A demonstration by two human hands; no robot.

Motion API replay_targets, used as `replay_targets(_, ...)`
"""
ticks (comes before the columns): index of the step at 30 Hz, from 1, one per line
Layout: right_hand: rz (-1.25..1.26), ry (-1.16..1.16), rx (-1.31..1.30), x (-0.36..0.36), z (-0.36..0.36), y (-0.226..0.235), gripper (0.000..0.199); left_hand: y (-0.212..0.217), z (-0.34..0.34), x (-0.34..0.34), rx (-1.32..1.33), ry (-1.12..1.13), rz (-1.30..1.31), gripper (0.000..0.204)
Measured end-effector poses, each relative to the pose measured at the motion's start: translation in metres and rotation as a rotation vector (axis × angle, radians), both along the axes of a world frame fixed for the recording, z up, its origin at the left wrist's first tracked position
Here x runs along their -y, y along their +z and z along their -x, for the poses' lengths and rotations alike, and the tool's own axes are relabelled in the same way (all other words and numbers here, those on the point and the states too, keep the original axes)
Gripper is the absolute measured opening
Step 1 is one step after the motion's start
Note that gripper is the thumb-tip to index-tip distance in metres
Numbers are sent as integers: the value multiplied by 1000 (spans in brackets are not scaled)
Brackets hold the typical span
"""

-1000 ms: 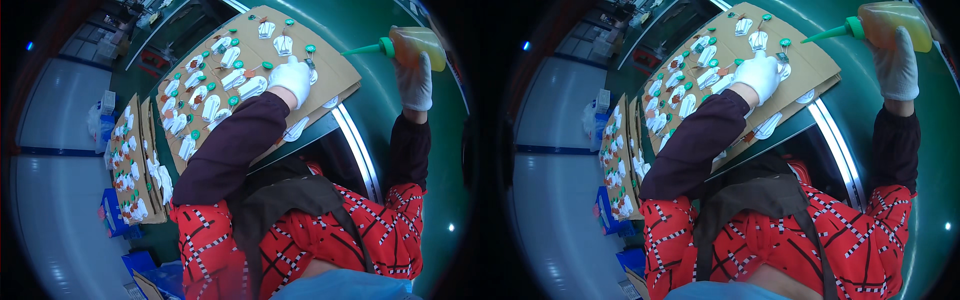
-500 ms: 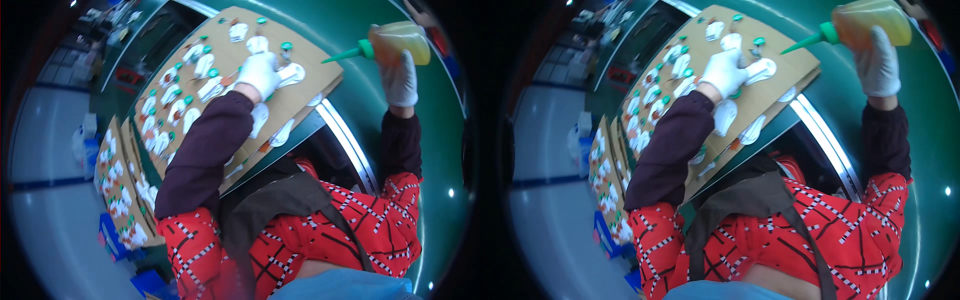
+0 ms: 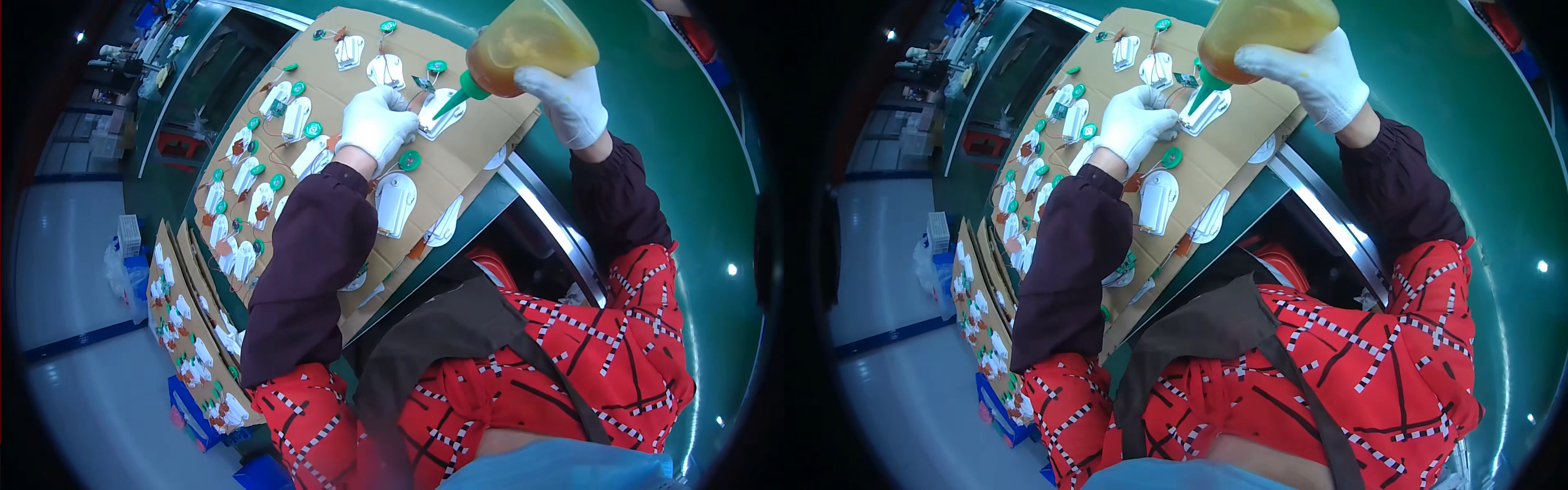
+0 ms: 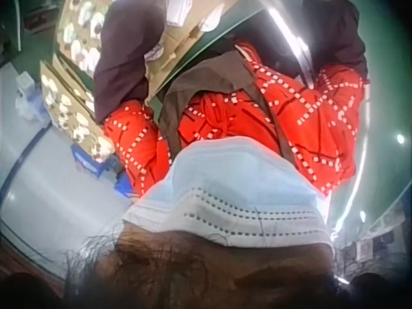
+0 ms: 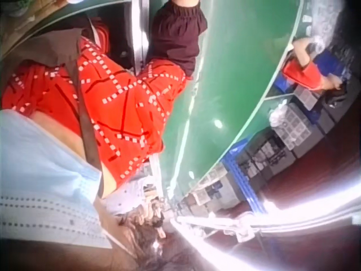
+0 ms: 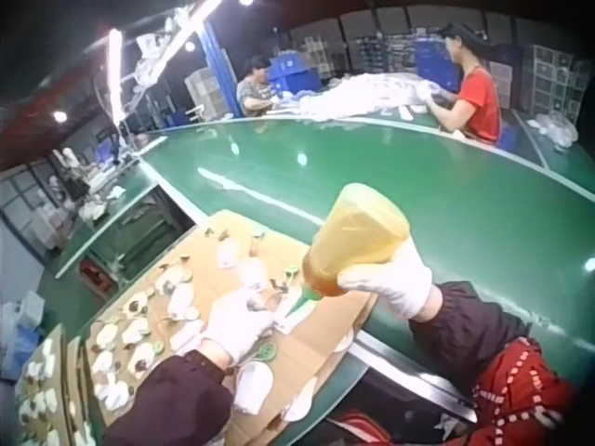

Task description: Applying adhesive from a squeeze bottle to plastic components on a factory workbench.

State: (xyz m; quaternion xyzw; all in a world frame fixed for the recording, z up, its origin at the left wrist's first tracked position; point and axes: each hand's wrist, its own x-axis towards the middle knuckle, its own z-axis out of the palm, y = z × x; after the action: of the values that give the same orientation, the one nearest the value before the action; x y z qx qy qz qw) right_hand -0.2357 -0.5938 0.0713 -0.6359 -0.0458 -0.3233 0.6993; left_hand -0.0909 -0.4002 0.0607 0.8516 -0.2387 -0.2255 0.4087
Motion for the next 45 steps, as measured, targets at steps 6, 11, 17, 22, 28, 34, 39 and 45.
replay_targets(6, -27, 40, -172, -7, -2, -14, 51, 0, -2, -5, -146, 2, 115, 11)
replay_targets(11, 4, 16, -212, -13, -1, -16, 53, 0, -2, -6, -178, 11, 152, 12)
replay_targets(17, 62, -56, -59, -23, 0, -27, 47, -2, -2, -7, -184, 11, 146, 12)
replay_targets(22, 23, 50, -138, -21, 2, -35, 61, 0, -2, -5, -137, -18, 69, 11)
replay_targets(28, 72, 102, -37, -21, 2, -48, 63, -1, -2, -6, -72, -37, 0, 12)
replay_targets(34, 63, 154, 15, -17, 8, -46, 65, -7, -3, -7, -39, 4, 65, 13)
replay_targets(39, 25, 140, -53, -18, 19, -42, 65, -12, -5, -5, 37, -28, 28, 14)
replay_targets(45, 28, 126, -74, -18, 22, -45, 62, -14, -9, -6, 37, -16, 13, 16)
